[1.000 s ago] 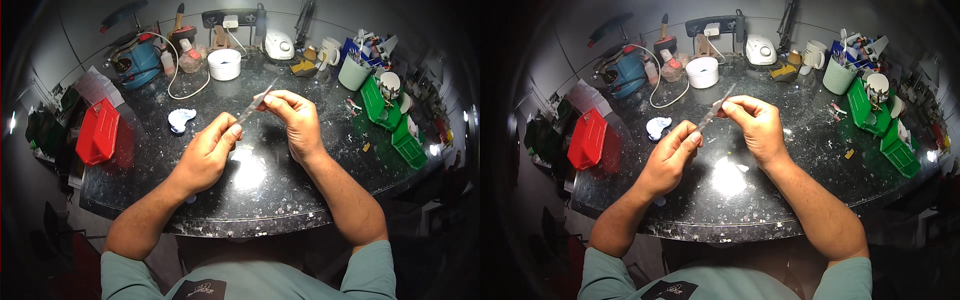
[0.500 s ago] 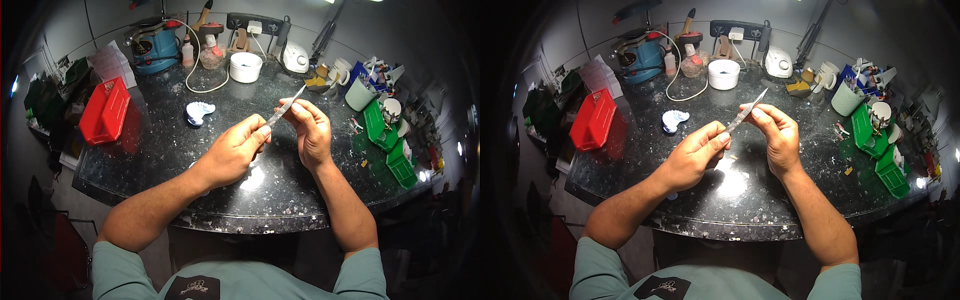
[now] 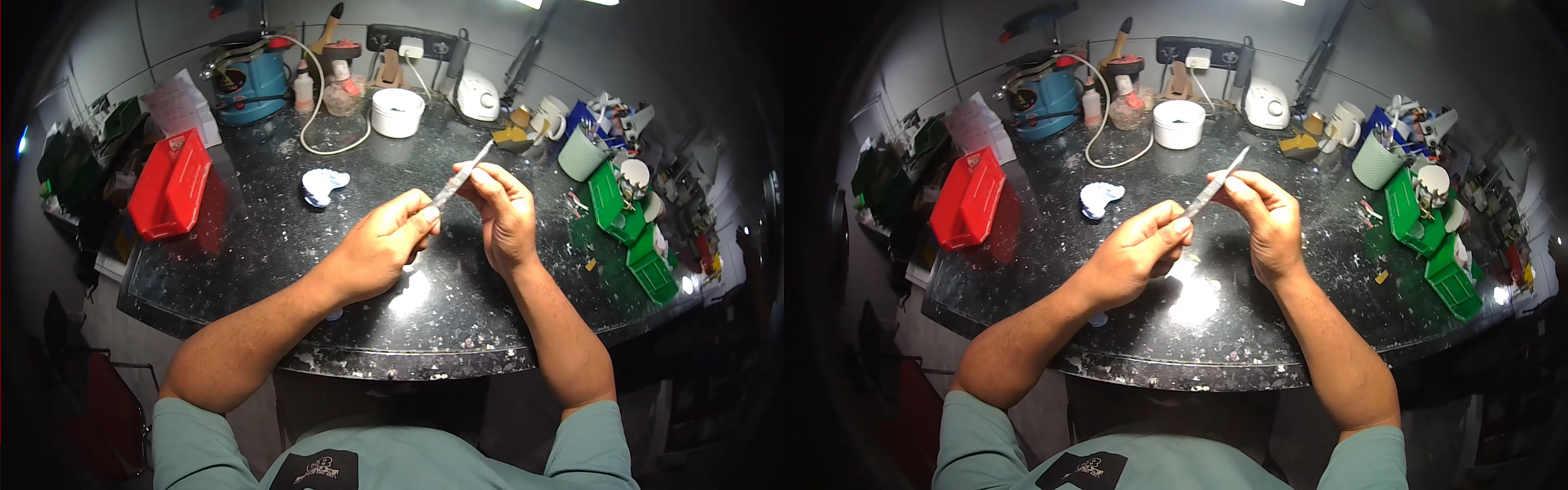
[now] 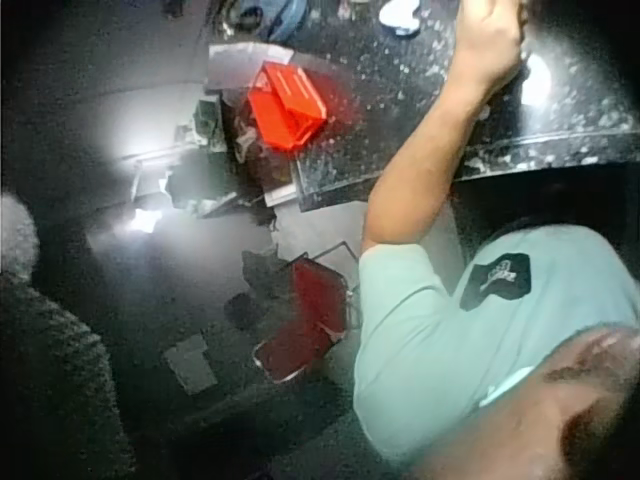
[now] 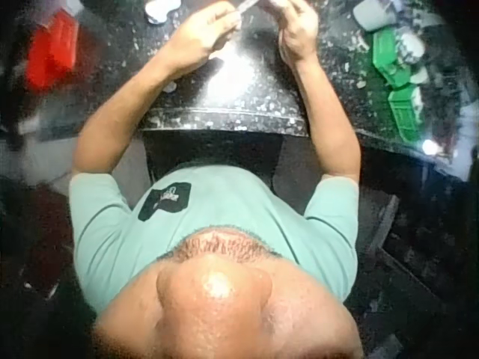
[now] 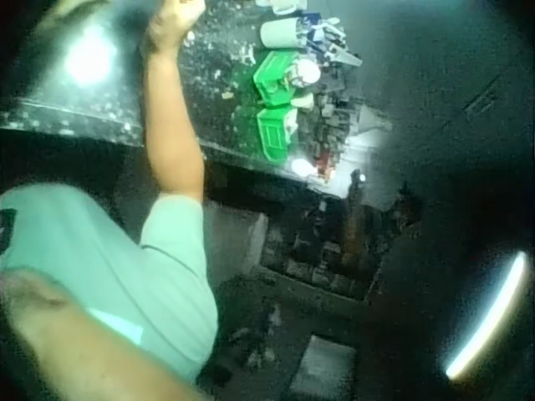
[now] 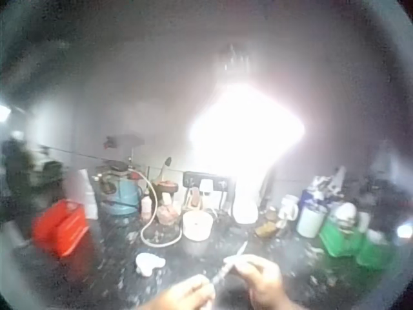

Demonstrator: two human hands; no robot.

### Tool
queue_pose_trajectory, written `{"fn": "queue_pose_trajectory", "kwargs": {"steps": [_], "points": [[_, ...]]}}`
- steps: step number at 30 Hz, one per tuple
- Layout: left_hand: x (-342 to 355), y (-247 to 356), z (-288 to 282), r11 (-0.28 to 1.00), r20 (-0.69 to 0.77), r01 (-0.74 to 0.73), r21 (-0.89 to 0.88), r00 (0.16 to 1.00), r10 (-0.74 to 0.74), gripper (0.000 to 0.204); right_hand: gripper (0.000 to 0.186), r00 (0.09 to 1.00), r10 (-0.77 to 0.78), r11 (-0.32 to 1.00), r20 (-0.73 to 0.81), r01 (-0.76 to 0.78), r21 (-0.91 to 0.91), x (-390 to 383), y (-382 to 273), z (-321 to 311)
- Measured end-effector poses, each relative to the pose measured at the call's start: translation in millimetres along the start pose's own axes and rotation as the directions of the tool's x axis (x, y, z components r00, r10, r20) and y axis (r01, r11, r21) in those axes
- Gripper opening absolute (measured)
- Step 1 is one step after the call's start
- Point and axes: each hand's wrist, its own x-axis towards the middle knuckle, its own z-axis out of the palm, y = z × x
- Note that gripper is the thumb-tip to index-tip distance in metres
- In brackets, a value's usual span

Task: The person retrieves a dental model and scrapes excess material along its edges using a metal carving tool.

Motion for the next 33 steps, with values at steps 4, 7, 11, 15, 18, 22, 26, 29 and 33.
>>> {"fn": "queue_pose_trajectory", "kwargs": {"steps": [4,7,11,15,18,22,26,29,33], "points": [[-1,0,-1,0.993,0.058,0.006,-0.121,0.998,0.001,0.021,0.022,1.0,-0.01,1.0,0.021,0.01,0.016,1,-2,2],[0,1,-1,0.985,0.081,0.003,-0.175,0.997,0.011,0.021,0.024,0.998,-0.033,0.999,0.046,0.031,0.04,1,-4,1],[-1,2,1,1.0,0.012,0.002,-0.015,1.0,-0.002,0.022,0.025,0.999,-0.029,0.999,0.03,0.03,-0.021,0,-6,2],[-1,0,2,0.993,-0.037,-0.012,0.118,0.999,0.017,0.023,0.023,0.999,-0.046,0.996,0.012,0.046,-0.081,-1,-6,2],[-2,-1,6,0.979,-0.052,-0.061,0.196,0.996,0.072,0.021,0.021,0.998,-0.067,0.991,0.006,0.067,-0.114,0,-4,1],[-2,2,9,0.966,-0.067,-0.044,0.255,0.996,0.063,0.021,0.019,0.996,-0.087,0.989,-0.009,0.085,-0.118,-1,-1,1],[-7,-1,14,0.921,-0.085,-0.084,0.379,0.988,0.125,0.021,0.019,0.978,-0.12,0.985,-0.17,0.095,-0.147,6,1,-1],[-7,-3,14,0.921,-0.078,-0.12,0.371,0.984,0.16,0.019,0.018,0.929,-0.186,0.976,-0.319,0.138,-0.166,25,-1,-25],[5,6,-10,0.965,-0.37,-0.24,0.101,0.892,0.261,0.023,0.016,0.971,-0.213,0.69,0.112,0.231,-0.686,69,11,-34]]}}
